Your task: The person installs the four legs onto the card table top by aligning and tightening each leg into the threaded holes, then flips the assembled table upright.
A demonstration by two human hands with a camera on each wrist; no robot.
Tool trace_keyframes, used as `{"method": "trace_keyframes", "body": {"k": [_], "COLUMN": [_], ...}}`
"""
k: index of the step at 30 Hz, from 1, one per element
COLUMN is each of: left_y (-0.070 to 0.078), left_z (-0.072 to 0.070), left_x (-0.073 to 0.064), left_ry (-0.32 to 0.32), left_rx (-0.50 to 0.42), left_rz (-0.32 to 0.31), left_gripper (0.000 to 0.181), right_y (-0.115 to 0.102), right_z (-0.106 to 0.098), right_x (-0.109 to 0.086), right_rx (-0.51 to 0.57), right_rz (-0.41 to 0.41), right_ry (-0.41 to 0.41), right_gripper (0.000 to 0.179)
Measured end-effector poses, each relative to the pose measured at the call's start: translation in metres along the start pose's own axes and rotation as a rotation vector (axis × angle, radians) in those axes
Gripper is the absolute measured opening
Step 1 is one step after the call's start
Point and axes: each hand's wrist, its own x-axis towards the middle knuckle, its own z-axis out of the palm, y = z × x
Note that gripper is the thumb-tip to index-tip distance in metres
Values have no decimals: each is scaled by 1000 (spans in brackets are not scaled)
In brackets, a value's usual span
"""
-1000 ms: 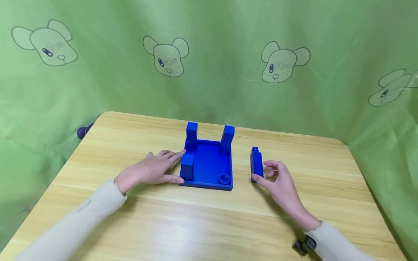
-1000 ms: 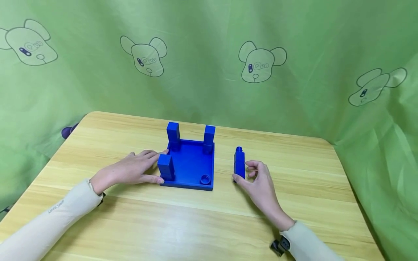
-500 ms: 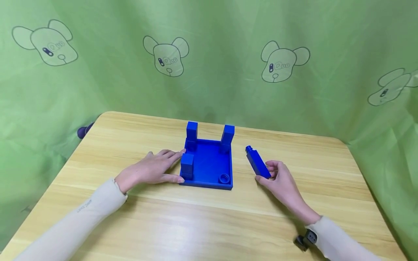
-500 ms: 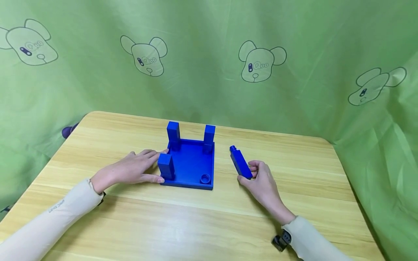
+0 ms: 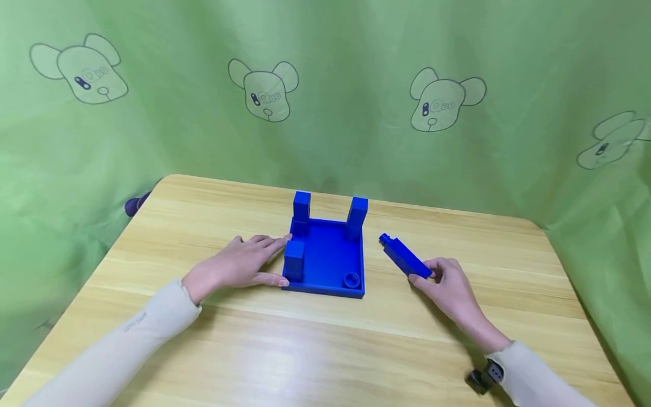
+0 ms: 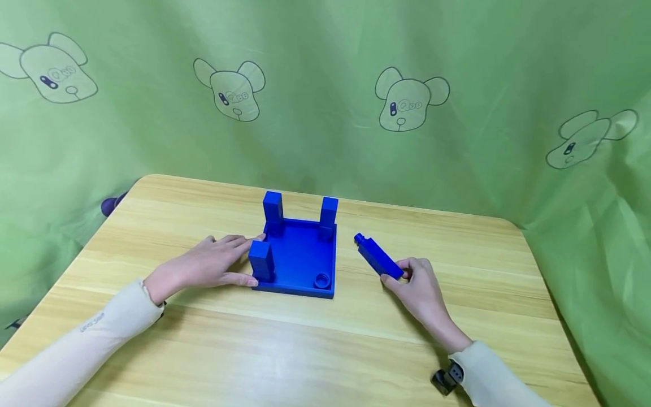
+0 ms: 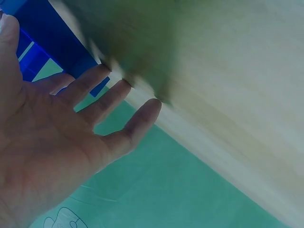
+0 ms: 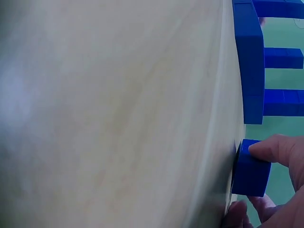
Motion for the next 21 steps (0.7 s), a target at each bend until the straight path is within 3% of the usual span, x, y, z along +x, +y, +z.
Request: {"method": "trace_keyframes", "body": {"k": [5,12,17,21], "left_y": [-1,-2,-3,-4], "left_z": [4,5,6,8], "left_x": [-1,-2,-3,-3], "left_ry": [11,27,34,43], "left_rx": [-8,-22,-35,-28], "left_rz": [-4,-3,-9,-1], "left_gripper": [105,104,103,102], "right_y": [1,-2,-6,-12], "right_z": [-2,-5,-9,-9], "right_x": [-2,-5,-6,-6], "right_rx": [29,199,405,639], "right_rz": [40,125,133,130], "right_ry": [13,101,191,253], "right_gripper": [52,49,40,30]}}
